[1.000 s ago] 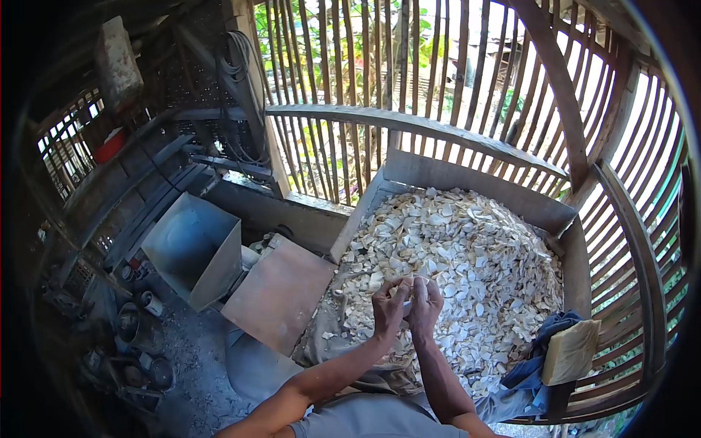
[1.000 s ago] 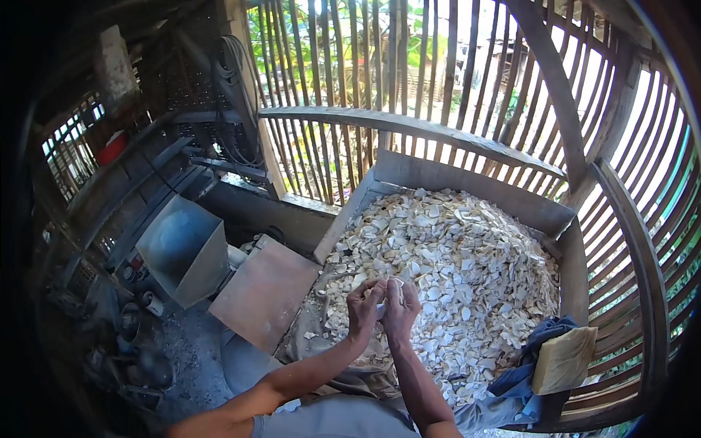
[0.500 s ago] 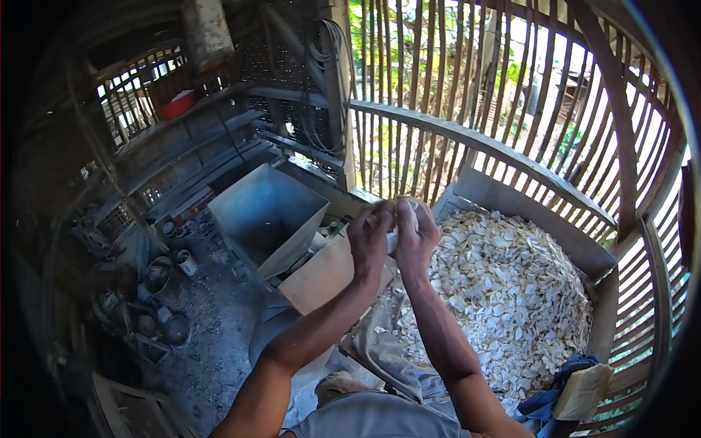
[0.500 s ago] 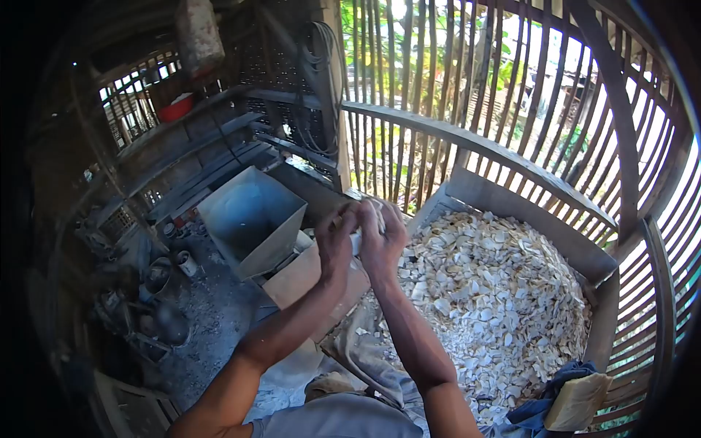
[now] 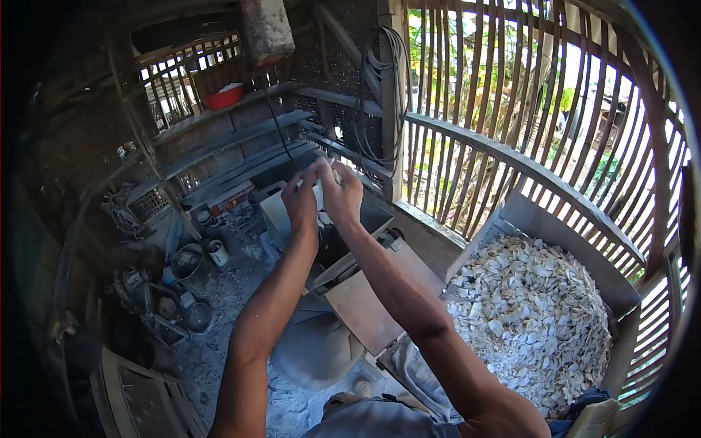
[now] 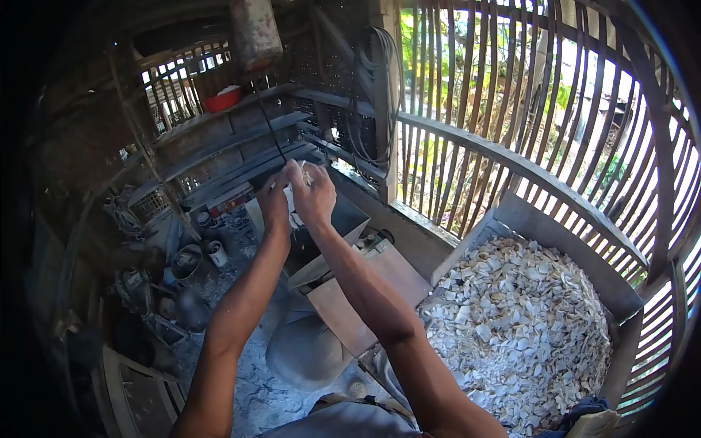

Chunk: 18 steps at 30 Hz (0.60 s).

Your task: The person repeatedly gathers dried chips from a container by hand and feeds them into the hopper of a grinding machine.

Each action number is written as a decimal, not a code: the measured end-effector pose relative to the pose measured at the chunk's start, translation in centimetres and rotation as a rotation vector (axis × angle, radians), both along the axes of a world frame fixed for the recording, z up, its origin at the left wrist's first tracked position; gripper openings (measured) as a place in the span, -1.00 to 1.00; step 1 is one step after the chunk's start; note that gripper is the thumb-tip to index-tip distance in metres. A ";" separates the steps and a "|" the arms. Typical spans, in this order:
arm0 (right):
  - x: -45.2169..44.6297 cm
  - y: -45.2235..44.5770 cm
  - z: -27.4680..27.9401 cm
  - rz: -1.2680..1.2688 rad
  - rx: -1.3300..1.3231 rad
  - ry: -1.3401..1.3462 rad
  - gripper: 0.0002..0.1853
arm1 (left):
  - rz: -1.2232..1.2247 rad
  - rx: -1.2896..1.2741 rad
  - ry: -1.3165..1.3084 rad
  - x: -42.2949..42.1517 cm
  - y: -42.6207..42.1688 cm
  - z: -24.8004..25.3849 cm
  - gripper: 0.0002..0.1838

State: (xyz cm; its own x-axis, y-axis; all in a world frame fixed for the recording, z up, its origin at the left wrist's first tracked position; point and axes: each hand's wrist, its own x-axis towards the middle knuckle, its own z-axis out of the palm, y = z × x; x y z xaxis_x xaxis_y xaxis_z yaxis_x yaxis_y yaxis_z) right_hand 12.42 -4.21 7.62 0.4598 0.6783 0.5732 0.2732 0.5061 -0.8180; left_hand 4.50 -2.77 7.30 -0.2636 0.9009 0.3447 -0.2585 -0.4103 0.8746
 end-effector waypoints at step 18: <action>-0.2 1.7 -2.3 0.122 -0.356 0.051 -0.37 | -0.028 -0.129 0.091 -1.7 2.1 -3.5 -0.57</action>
